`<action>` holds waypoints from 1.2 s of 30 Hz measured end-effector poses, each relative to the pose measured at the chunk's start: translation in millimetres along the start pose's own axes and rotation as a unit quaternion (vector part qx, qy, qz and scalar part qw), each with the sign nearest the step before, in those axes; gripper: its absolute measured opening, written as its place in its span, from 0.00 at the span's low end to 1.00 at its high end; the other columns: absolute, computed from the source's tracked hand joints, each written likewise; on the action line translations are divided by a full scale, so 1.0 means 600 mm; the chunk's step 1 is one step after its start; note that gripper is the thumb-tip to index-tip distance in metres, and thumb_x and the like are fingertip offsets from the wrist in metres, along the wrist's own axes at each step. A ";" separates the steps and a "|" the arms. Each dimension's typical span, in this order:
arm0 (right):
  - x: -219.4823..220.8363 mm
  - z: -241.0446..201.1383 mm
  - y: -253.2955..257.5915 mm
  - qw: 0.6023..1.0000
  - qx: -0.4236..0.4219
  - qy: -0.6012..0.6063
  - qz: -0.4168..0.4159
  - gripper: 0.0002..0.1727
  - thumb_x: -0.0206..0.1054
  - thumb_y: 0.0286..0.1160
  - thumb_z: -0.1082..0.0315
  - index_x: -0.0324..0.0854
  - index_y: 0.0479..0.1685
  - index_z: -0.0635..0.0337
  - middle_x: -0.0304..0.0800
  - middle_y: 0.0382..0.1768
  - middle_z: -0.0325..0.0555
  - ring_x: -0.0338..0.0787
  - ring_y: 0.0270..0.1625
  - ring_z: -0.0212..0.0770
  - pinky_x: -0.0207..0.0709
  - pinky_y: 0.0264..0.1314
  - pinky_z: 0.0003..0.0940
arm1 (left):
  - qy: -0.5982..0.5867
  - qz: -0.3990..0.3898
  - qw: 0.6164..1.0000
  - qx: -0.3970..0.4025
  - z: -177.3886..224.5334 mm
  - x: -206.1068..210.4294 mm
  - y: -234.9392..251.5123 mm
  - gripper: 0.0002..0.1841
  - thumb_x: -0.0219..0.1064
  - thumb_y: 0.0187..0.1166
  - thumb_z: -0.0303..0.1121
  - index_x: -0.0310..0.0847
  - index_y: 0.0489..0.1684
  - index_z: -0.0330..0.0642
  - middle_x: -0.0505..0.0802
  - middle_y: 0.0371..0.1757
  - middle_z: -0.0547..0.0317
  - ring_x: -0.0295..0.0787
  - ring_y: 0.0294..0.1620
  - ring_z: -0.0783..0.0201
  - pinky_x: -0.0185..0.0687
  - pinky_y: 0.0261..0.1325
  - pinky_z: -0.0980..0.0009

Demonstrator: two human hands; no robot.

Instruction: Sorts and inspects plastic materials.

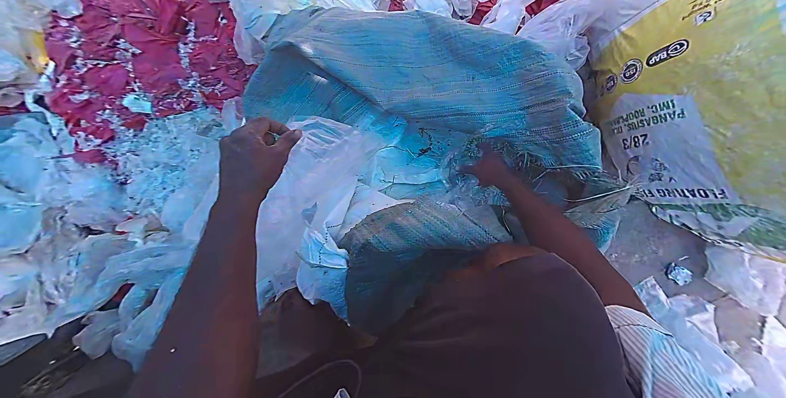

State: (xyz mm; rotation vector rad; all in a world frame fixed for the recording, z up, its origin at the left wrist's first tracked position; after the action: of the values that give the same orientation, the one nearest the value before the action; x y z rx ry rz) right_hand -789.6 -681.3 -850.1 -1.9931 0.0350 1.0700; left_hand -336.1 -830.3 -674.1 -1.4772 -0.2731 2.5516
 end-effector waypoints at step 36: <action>-0.313 -0.388 -0.349 0.833 -0.444 0.314 0.103 0.26 0.51 0.91 0.48 0.69 0.79 0.49 0.85 0.71 0.38 0.91 0.64 0.41 0.91 0.58 0.38 | -0.274 0.068 0.949 -0.144 -0.044 -0.029 0.033 0.20 0.58 0.89 0.41 0.80 0.66 0.34 0.91 0.55 0.35 0.89 0.61 0.39 0.79 0.65 0.37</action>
State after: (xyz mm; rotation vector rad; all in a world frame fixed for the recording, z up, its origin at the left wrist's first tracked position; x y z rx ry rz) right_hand -671.1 -772.7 -517.0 -3.1964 0.1207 0.5072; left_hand -305.7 -851.6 -677.4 -0.8401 -0.6627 3.1013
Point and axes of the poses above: each hand's wrist, its own y-axis towards the middle knuckle, its own x-axis out of the palm, z = x × y, the point moved 5 cm from there along y, towards the middle knuckle
